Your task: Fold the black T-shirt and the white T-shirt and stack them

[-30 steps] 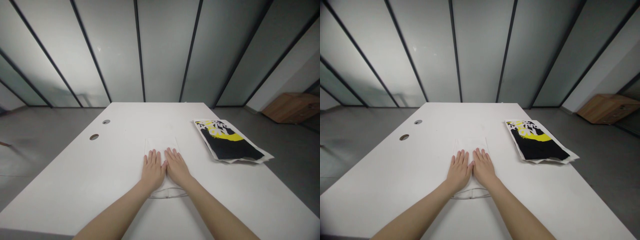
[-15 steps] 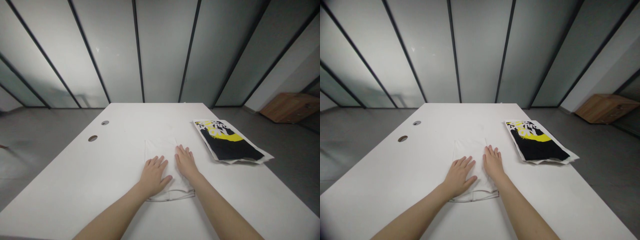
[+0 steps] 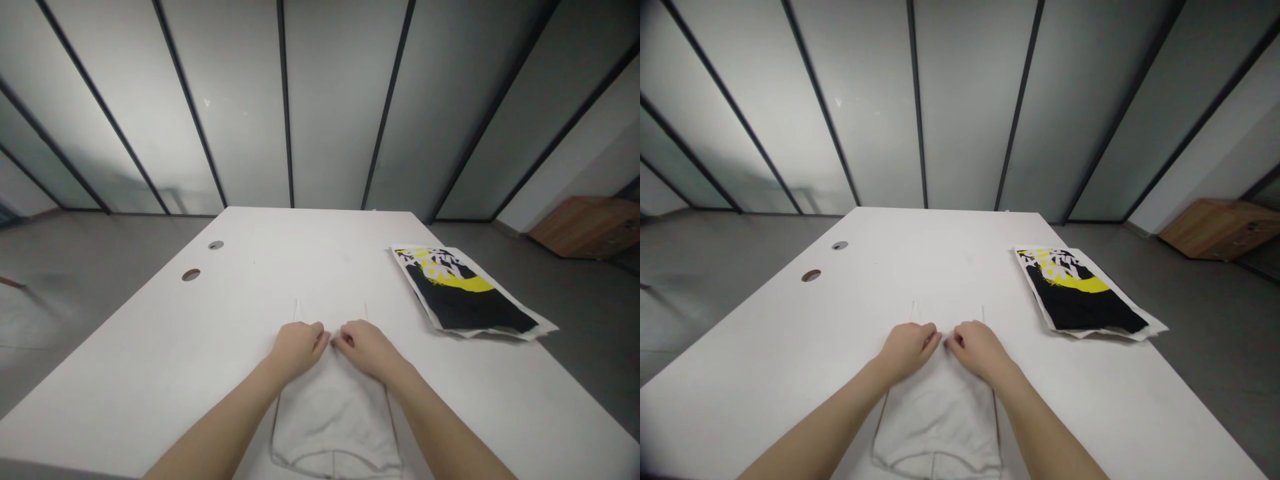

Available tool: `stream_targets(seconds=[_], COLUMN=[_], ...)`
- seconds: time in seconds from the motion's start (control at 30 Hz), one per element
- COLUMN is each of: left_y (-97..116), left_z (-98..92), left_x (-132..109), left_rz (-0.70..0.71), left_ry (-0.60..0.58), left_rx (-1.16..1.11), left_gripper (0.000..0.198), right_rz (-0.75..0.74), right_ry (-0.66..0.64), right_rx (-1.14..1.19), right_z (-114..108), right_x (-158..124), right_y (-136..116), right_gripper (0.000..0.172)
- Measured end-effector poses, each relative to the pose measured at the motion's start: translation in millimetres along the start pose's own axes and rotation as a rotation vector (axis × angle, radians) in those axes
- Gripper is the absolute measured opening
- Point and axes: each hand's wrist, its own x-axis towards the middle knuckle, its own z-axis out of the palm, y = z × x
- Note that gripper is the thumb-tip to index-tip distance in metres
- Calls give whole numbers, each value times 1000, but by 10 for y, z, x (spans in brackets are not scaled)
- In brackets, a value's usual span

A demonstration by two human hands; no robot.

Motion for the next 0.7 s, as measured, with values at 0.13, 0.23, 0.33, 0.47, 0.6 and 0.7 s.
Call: stream_targets(seconds=[0.13,0.23,0.33,0.47,0.6,0.7], left_y=[-51,-160,-303,-447,-483,-500], left_z=[104,223,294,266,124,-6], left_x=[43,75,111,150,157,165], left_rz=[160,190,22,-149,-123,-70], left_ry=[76,128,91,72,96,126], left_rx=[-60,-25,70,108,68,2], left_gripper=[31,46,68,69,56,39], right_rz=[-47,-94,13,190,171,121], right_ry=[78,129,78,83,133,165], right_rx=[13,3,-57,-102,-102,-31], right_z=[80,190,294,336,249,149], right_x=[1,22,44,83,95,83], right_y=[-39,3,97,216,251,255], right_gripper=[25,36,56,61,53,40])
